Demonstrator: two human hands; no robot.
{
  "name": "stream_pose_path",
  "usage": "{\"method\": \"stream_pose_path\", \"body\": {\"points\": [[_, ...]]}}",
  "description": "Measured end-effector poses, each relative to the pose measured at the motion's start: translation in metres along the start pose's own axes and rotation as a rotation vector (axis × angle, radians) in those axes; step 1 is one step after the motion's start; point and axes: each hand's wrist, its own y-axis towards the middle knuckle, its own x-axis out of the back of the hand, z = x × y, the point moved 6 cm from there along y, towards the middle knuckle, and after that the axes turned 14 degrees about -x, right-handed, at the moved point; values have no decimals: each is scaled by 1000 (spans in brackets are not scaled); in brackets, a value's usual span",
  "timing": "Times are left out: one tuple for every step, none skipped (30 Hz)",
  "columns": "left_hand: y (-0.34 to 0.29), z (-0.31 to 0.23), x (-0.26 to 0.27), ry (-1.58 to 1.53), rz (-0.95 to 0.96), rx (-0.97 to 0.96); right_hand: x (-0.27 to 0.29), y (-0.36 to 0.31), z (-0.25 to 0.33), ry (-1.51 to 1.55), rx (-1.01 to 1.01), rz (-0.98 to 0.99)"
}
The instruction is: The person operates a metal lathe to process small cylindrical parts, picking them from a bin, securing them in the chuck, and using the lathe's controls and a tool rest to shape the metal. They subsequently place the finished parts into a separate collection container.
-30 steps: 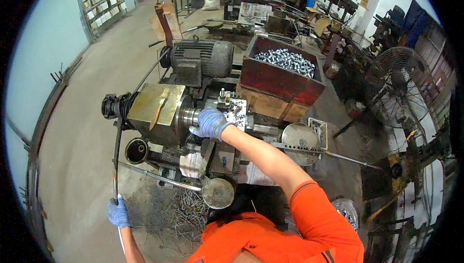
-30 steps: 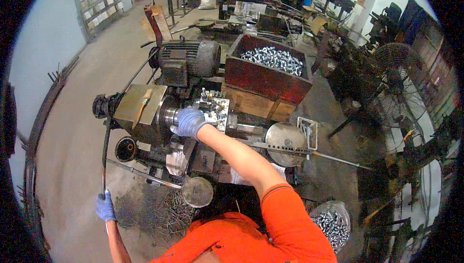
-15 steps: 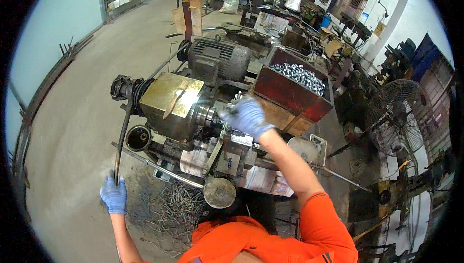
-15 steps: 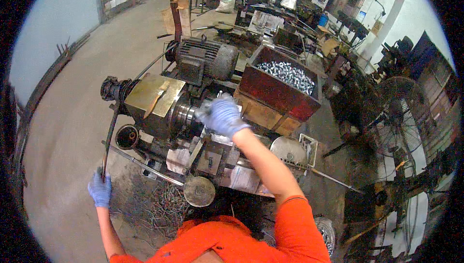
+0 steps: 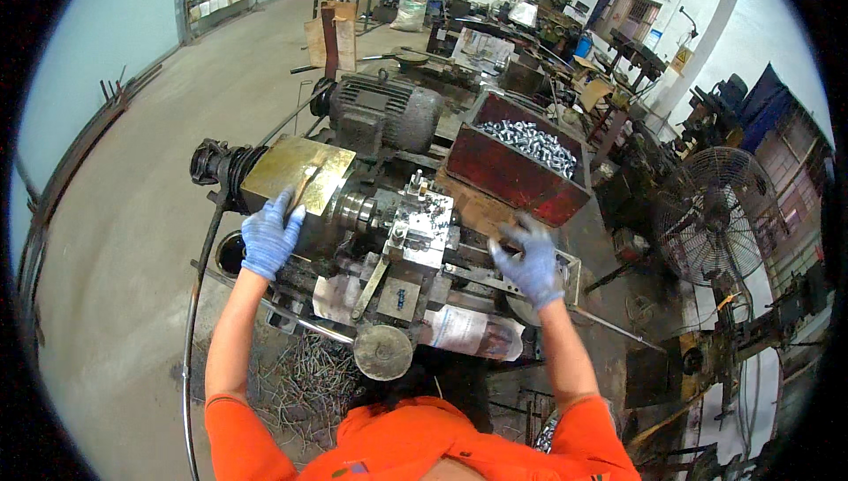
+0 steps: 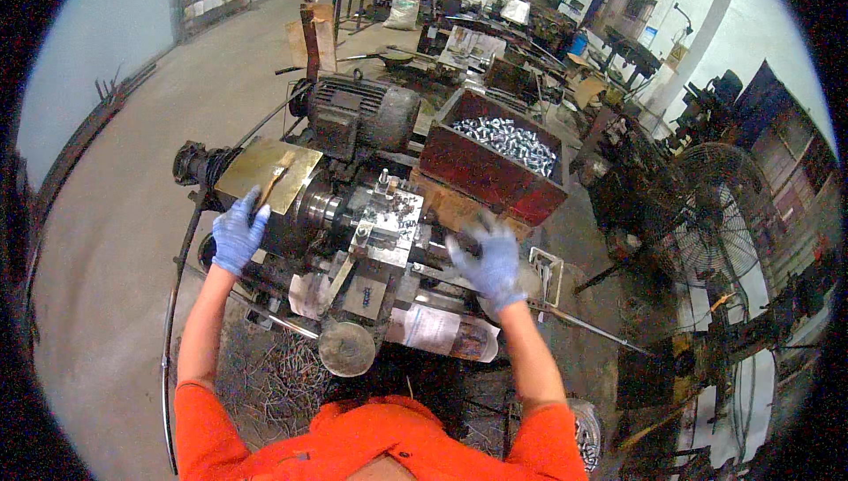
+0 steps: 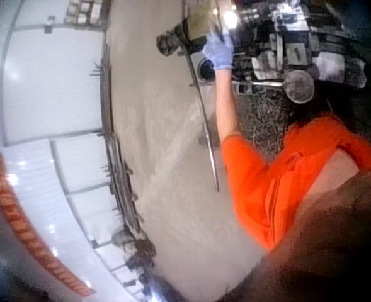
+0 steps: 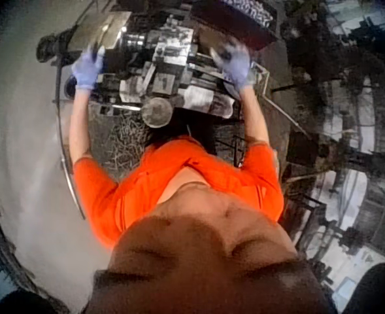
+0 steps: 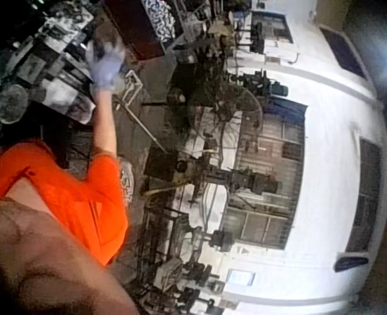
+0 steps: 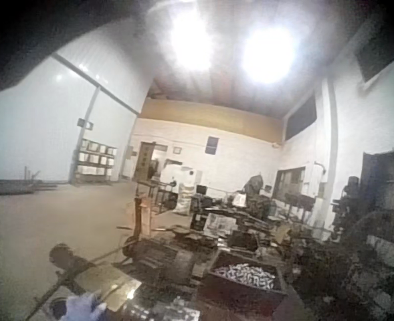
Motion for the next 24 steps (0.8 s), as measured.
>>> {"method": "stream_pose_path", "body": {"points": [[-3, -3, -1, -12, -55, -42, -6, -19, -12, 9, -32, 13], [-7, -5, 0, 9, -48, -34, -13, -37, -24, 19, -80, 50], [-8, -6, 1, -15, -66, -36, -18, -54, -34, 28, -128, 89], [-9, -9, 4, -39, -83, -38, -20, -66, -40, 22, -150, 118], [-8, -13, 9, -60, -101, -40, -21, -77, -44, 18, -171, 146], [-5, -16, 12, -15, -33, -1, -23, -85, -48, 14, -192, 175], [-4, -15, 12, -40, -59, -16, -25, -90, -54, 49, -221, 185], [-1, -15, 10, -66, -91, -35, -27, -93, -60, 84, -249, 190], [0, -14, 10, -92, -122, -54, -29, -96, -66, 119, -278, 195], [0, -13, 11, -81, -128, -81, -30, -97, -69, 128, -258, 176], [1, -11, 13, -50, -128, -72, -26, -95, -69, 137, -252, 163], [1, -9, 18, -19, -129, -63, -20, -94, -67, 146, -246, 151], [0, -6, 23, 12, -128, -53, -17, -93, -67, 155, -240, 140], [1, 1, 34, 37, -209, -57, -15, -94, -69, 176, -240, 127], [1, 7, 45, 34, -280, 1, -14, -96, -71, 199, -240, 117], [1, 19, 47, 93, -224, 72, -14, -98, -73, 223, -240, 108], [-1, 33, 51, 152, -171, 143, -16, -99, -75, 238, -267, 129], [-3, 44, 52, 247, -159, 135, -19, -100, -77, 254, -294, 149], [-7, 50, 52, 286, -126, 142, -22, -102, -79, 271, -320, 170], [-8, 52, 50, 318, -95, 145, -23, -103, -80, 290, -337, 182], [-8, 53, 49, 351, -63, 148, -25, -106, -81, 309, -353, 194], [-11, 47, 49, 344, -88, 112, -27, -108, -81, 329, -370, 206], [-11, 36, 49, 271, -105, 81, -29, -111, -82, 331, -363, 215], [-7, 21, 47, 190, -123, 48, -33, -115, -86, 326, -360, 219]]}}
